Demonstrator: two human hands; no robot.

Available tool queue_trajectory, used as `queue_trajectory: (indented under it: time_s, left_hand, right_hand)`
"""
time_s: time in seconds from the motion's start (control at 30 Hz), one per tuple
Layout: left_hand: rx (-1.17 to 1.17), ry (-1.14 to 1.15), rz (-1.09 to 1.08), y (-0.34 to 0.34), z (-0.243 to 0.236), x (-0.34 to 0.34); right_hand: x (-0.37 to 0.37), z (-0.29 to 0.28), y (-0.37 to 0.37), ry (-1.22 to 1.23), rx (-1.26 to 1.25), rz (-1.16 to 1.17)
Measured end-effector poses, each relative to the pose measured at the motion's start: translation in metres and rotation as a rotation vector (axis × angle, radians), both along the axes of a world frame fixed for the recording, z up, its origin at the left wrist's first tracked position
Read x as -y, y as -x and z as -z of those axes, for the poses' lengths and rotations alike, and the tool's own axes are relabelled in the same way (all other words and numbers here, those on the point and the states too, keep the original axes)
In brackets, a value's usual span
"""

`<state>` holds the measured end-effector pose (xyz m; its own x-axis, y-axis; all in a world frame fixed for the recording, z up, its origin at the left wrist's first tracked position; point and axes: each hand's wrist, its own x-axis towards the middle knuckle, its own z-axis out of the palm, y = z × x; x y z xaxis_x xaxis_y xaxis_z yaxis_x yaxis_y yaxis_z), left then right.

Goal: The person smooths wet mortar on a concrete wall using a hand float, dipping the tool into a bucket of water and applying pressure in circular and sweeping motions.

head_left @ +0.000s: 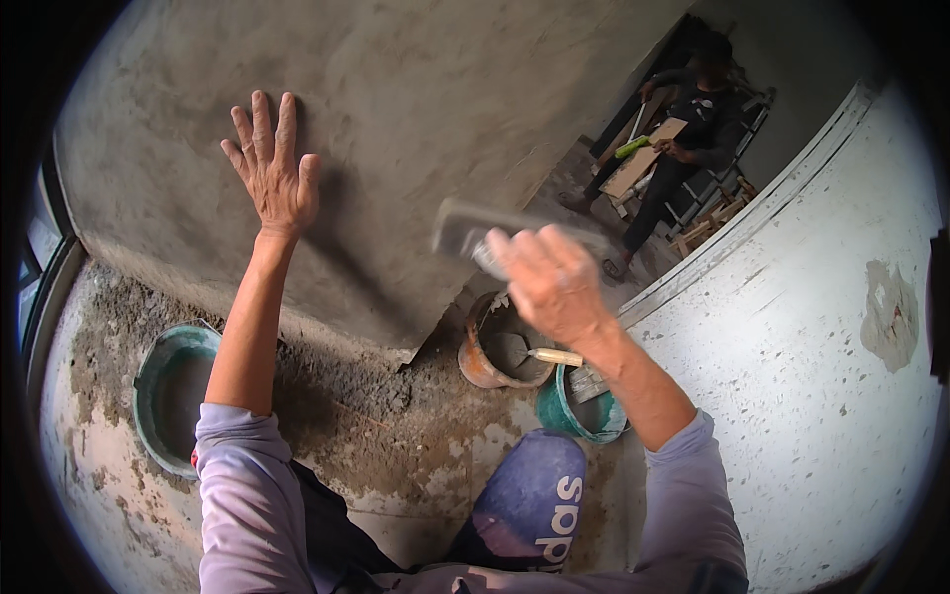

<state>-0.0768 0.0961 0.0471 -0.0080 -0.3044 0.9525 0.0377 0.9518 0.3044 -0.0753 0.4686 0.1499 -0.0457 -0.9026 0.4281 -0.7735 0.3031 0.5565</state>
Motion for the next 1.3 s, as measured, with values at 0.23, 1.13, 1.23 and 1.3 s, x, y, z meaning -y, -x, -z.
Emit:
queue_trajectory:
  time_s: [0.23, 1.13, 1.23, 1.3]
  left_hand:
    - [0.012, -0.007, 0.008, -0.004, -0.001, -0.003]
    - [0.048, 0.064, 0.037, -0.009, -0.017, -0.015]
    - [0.094, 0.127, 0.078, -0.013, -0.021, -0.023]
    - [0.123, 0.147, 0.111, -0.008, -0.023, -0.041]
  right_hand:
    - [-0.028, -0.050, -0.011, 0.299, -0.096, 0.067]
    - [-0.054, -0.013, -0.015, 0.709, 0.622, -0.028]
    - [-0.024, -0.059, 0.024, 1.029, 0.983, -0.281]
    - [-0.008, -0.093, 0.052, 1.040, 1.037, -0.504]
